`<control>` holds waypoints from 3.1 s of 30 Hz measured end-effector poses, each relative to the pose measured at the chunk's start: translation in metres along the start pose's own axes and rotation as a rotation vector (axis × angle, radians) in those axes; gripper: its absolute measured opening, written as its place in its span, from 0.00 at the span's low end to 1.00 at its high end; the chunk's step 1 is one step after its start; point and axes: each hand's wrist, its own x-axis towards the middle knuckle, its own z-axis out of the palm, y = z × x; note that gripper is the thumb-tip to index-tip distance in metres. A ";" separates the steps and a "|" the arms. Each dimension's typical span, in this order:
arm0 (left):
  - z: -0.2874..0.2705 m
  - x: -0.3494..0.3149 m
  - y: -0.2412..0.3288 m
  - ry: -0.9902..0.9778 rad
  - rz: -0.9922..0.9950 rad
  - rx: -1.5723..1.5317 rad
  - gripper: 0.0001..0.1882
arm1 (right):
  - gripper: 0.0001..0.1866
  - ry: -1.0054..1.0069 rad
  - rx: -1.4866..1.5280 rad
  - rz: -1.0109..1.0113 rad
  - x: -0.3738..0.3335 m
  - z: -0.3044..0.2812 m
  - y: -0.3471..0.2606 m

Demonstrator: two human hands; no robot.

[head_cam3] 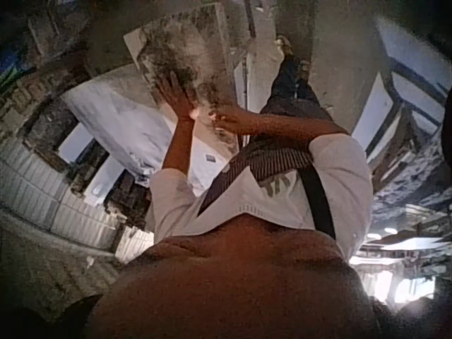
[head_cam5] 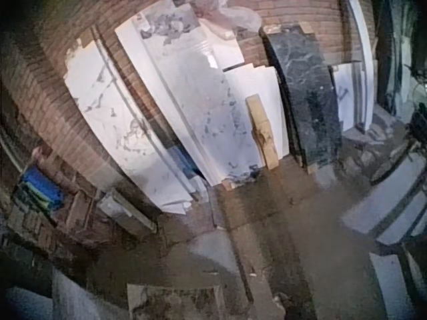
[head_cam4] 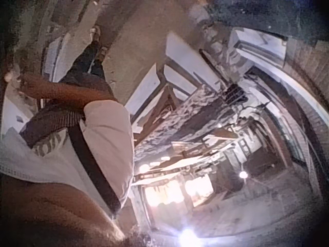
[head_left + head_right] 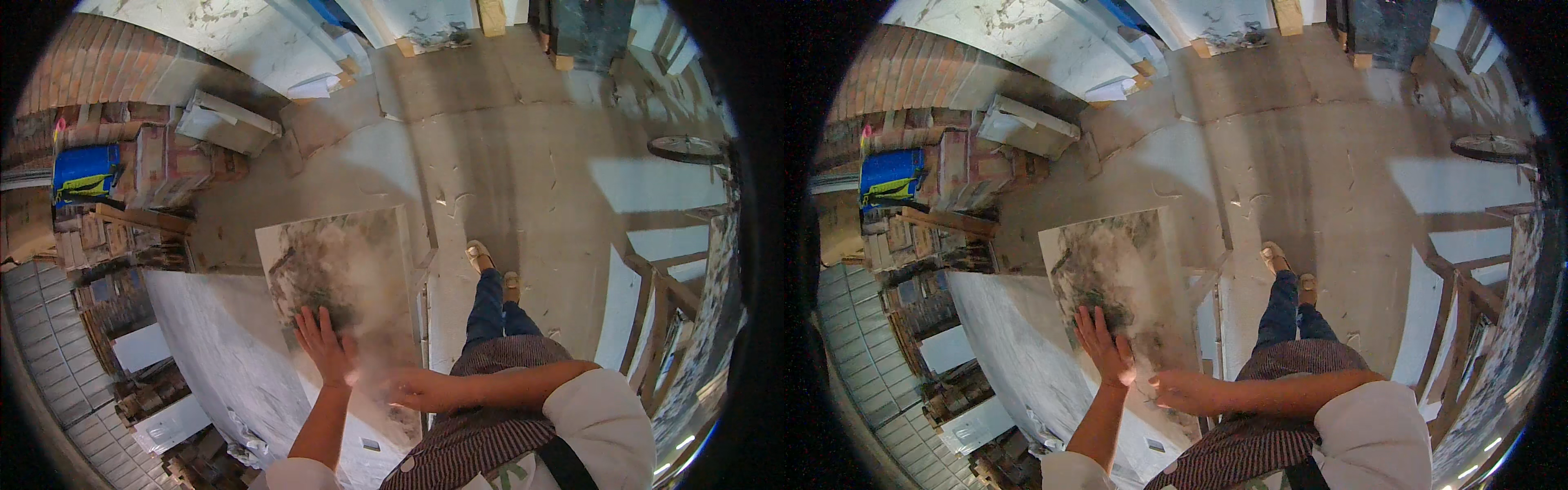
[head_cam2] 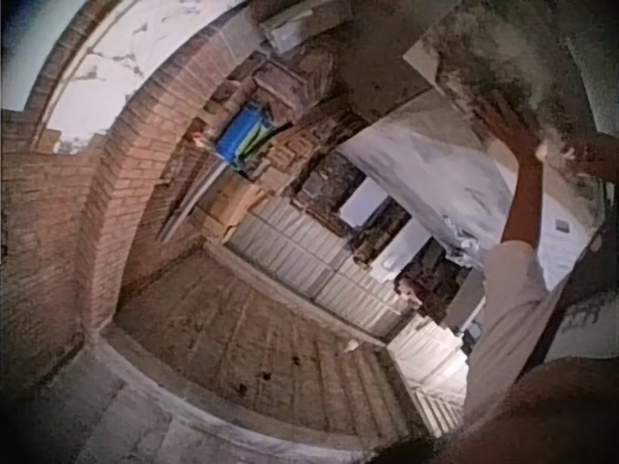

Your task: The person walks through a workshop and cleans a large stone slab on a workbench. They wipe the surface with a cloth, apply blue tape to the edges, and scrape residue from the slab using a small tool.

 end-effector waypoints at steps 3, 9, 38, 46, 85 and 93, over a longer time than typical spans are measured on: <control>0.001 -0.004 -0.005 -0.013 0.005 0.026 0.34 | 0.14 0.012 -0.086 0.125 0.040 -0.053 -0.011; 0.001 0.004 -0.001 0.010 0.026 0.004 0.32 | 0.15 0.852 0.103 -0.306 0.153 -0.234 -0.099; -0.001 -0.003 -0.003 0.003 0.074 0.059 0.33 | 0.16 0.651 0.210 0.239 0.082 -0.145 -0.033; -0.001 -0.001 -0.004 0.005 0.065 -0.001 0.33 | 0.15 0.771 0.118 0.193 0.115 -0.173 -0.039; -0.001 -0.002 -0.004 0.012 0.081 0.032 0.34 | 0.15 0.749 -0.014 0.250 0.114 -0.171 -0.051; 0.001 -0.007 -0.008 0.014 0.078 0.053 0.35 | 0.16 0.663 -0.181 0.210 0.114 -0.173 -0.043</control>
